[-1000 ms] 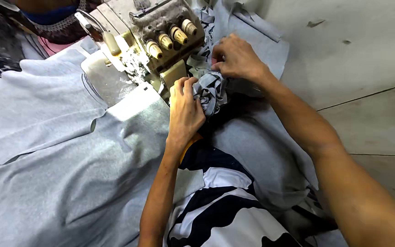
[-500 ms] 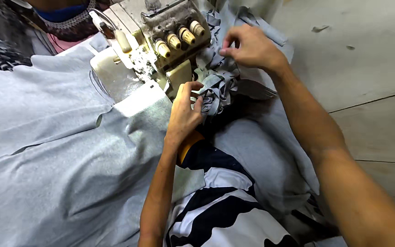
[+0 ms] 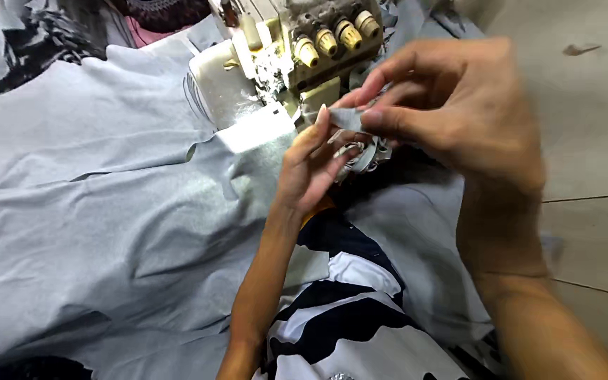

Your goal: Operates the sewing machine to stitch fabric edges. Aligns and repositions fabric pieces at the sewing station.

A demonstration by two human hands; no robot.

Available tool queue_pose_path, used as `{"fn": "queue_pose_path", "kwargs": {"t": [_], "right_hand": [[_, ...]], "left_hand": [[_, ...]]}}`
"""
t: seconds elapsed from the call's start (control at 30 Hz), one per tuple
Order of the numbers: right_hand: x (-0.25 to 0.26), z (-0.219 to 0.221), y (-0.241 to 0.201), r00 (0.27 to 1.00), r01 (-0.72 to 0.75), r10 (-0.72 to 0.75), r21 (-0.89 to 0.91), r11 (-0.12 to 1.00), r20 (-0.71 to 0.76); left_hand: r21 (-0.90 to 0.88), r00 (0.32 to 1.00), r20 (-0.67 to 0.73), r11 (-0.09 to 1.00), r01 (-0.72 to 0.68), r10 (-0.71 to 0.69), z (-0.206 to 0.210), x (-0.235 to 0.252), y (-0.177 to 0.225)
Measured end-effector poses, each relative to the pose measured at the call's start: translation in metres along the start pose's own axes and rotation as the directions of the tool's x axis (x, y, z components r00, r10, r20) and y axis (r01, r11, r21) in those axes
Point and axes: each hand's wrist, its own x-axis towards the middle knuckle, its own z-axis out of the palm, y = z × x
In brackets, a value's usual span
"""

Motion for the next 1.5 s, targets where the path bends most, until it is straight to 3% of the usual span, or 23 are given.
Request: {"fn": "queue_pose_path", "kwargs": {"t": [0.07,0.13,0.2,0.3,0.43,0.57,0.67,0.73,0.83,0.97,1.0,1.03,1.1,1.13,1.17,1.23,1.27,1.33,1.37,1.4,1.47,1.5], "right_hand": [[-0.014,0.016,0.008,0.997,-0.029,0.030,0.016,0.999,-0.068],[-0.028,0.033,0.020,0.990,-0.092,0.096,0.045,0.995,-0.103],[-0.037,0.053,0.035,0.984,-0.132,0.144,0.111,0.985,-0.108],[-0.048,0.078,0.052,0.980,-0.154,0.173,0.178,0.972,-0.097],[-0.051,0.099,0.064,0.978,-0.122,0.142,0.128,0.984,-0.155],[-0.048,0.116,0.071,0.975,-0.081,0.117,0.192,0.978,-0.189],[-0.047,0.118,0.069,0.974,-0.060,0.105,0.219,0.974,-0.200],[-0.047,0.110,0.070,0.980,-0.054,0.109,0.301,0.952,-0.169],[-0.056,0.093,0.074,0.990,-0.049,0.111,0.518,0.854,-0.090],[-0.069,0.082,0.073,0.967,-0.220,0.253,0.627,0.748,0.037],[-0.069,0.084,0.072,0.953,-0.264,0.302,0.600,0.755,0.039],[-0.068,0.086,0.072,0.943,-0.296,0.331,0.559,0.775,0.040],[-0.062,0.092,0.071,0.940,-0.319,0.339,0.414,0.852,0.026],[-0.058,0.095,0.068,0.944,-0.320,0.329,0.342,0.883,0.034],[-0.054,0.097,0.063,0.947,-0.319,0.317,0.290,0.902,0.055],[-0.040,0.099,0.055,0.948,-0.317,0.299,0.245,0.916,0.108],[-0.031,0.099,0.052,0.948,-0.313,0.287,0.237,0.920,0.137],[-0.016,0.099,0.048,0.958,-0.269,0.227,0.277,0.922,0.174],[-0.007,0.099,0.045,0.967,-0.229,0.177,0.318,0.920,0.184],[-0.001,0.098,0.043,0.975,-0.188,0.130,0.354,0.916,0.183],[0.009,0.094,0.038,0.985,-0.117,0.057,0.397,0.911,0.161],[0.010,0.091,0.037,0.989,-0.093,0.039,0.392,0.915,0.141]], "left_hand": [[0.249,0.980,-0.144,0.963,-0.101,0.140,-0.005,-0.013,0.014],[0.521,0.944,-0.164,0.838,-0.162,0.285,-0.012,-0.025,0.026],[0.680,0.917,-0.152,0.712,-0.175,0.370,-0.020,-0.029,0.036],[0.747,0.905,-0.168,0.650,-0.142,0.391,-0.034,-0.029,0.041],[0.850,0.930,-0.164,0.526,-0.036,0.329,-0.038,-0.041,0.038],[0.833,0.960,-0.156,0.553,0.001,0.234,-0.034,-0.049,0.036],[0.840,0.937,-0.191,0.543,0.002,0.292,-0.044,-0.049,0.047],[0.890,0.885,-0.262,0.452,0.066,0.386,-0.060,-0.047,0.073],[0.952,0.812,-0.299,0.208,0.223,0.501,-0.100,-0.049,0.133],[0.922,0.801,-0.387,0.174,0.347,0.457,-0.125,-0.033,0.200],[0.922,0.829,-0.382,0.110,0.370,0.410,-0.124,-0.026,0.210],[0.922,0.867,-0.356,-0.023,0.387,0.349,-0.123,-0.020,0.218],[0.825,0.906,-0.345,-0.383,0.417,0.244,-0.124,-0.009,0.228],[0.719,0.892,-0.386,-0.529,0.451,0.236,-0.126,-0.004,0.229],[0.603,0.858,-0.446,-0.624,0.498,0.254,-0.127,-0.003,0.225],[0.536,0.844,-0.462,-0.673,0.509,0.271,-0.113,-0.009,0.212],[0.614,0.903,-0.376,-0.673,0.412,0.209,-0.097,-0.018,0.204],[0.812,0.997,-0.068,-0.583,0.032,-0.040,-0.059,-0.032,0.186],[0.879,0.982,0.119,-0.445,-0.173,-0.148,-0.047,-0.033,0.172],[0.930,0.945,0.246,-0.223,-0.293,-0.215,-0.038,-0.030,0.154],[0.941,0.917,0.307,0.224,-0.253,-0.255,-0.033,-0.024,0.119],[0.919,0.927,0.278,0.352,-0.180,-0.252,-0.037,-0.022,0.108]]}}
